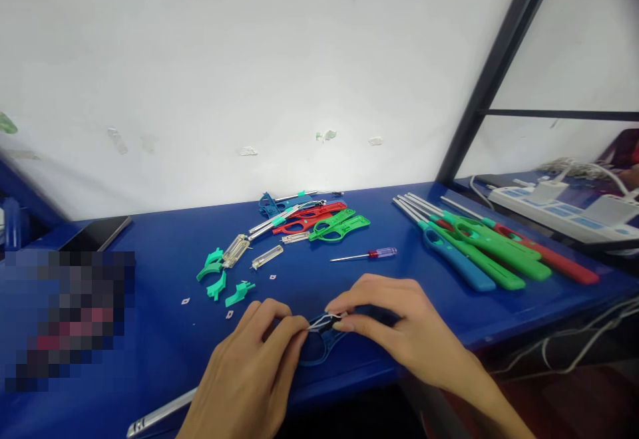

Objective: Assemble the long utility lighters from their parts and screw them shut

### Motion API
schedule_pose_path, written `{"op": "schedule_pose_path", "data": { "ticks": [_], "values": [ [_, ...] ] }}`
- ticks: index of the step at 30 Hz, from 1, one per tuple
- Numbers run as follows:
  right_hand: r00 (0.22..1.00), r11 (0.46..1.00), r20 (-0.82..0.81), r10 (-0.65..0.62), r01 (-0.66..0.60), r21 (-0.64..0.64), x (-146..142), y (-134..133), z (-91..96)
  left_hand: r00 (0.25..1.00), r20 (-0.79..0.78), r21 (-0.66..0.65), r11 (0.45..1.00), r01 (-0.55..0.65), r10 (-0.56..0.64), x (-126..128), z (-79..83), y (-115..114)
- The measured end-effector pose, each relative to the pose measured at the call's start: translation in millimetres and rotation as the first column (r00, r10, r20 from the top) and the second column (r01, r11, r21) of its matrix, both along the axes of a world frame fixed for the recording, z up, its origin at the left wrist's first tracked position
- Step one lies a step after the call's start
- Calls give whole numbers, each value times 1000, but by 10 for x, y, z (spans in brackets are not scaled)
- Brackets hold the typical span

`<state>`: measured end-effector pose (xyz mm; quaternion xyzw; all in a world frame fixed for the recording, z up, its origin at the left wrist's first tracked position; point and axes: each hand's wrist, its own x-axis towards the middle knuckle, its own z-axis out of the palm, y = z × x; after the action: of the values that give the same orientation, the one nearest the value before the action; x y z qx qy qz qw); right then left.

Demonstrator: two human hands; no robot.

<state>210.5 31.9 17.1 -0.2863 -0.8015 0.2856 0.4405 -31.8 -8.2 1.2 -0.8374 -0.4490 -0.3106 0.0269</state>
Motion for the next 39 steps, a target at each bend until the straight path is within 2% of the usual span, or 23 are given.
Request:
{"op": "schedule_pose_path", "data": {
  "ticks": [4, 13, 17, 21, 29, 33, 36, 39],
  "values": [
    [1000, 1000, -20, -19, 19, -1, 3, 13, -18, 1000, 15, 11, 1000, -16, 16, -3, 8, 4],
    [997, 988, -41, -64, 58, -141, -12, 33, -40, 999, 0, -7, 999, -39, 39, 3, 8, -13],
    [998, 977, -21, -60, 55, -207, -15, 34, -49, 999, 4, -28, 999, -41, 41, 3, 13, -3],
    [998, 967, 29, -51, 57, -248, -14, 44, -62, 999, -23, 6, 999, -46, 46, 4, 1, 14],
    [989, 981, 150, 7, 22, -194, -13, 58, -34, 998, -24, -13, 998, -54, 54, 2, -17, 17],
    [988, 983, 156, 14, 15, -182, -9, 58, -26, 998, 44, -26, 999, -42, 43, 5, -1, -10],
    [987, 987, 161, 13, 14, -163, -4, 56, -28, 994, 98, -66, 997, -36, 42, -60, 42, -49],
    [987, 989, 161, 20, 4, -151, -3, 50, -30, 995, 70, -48, 996, -70, 74, -193, 93, -99]
  ]
}}
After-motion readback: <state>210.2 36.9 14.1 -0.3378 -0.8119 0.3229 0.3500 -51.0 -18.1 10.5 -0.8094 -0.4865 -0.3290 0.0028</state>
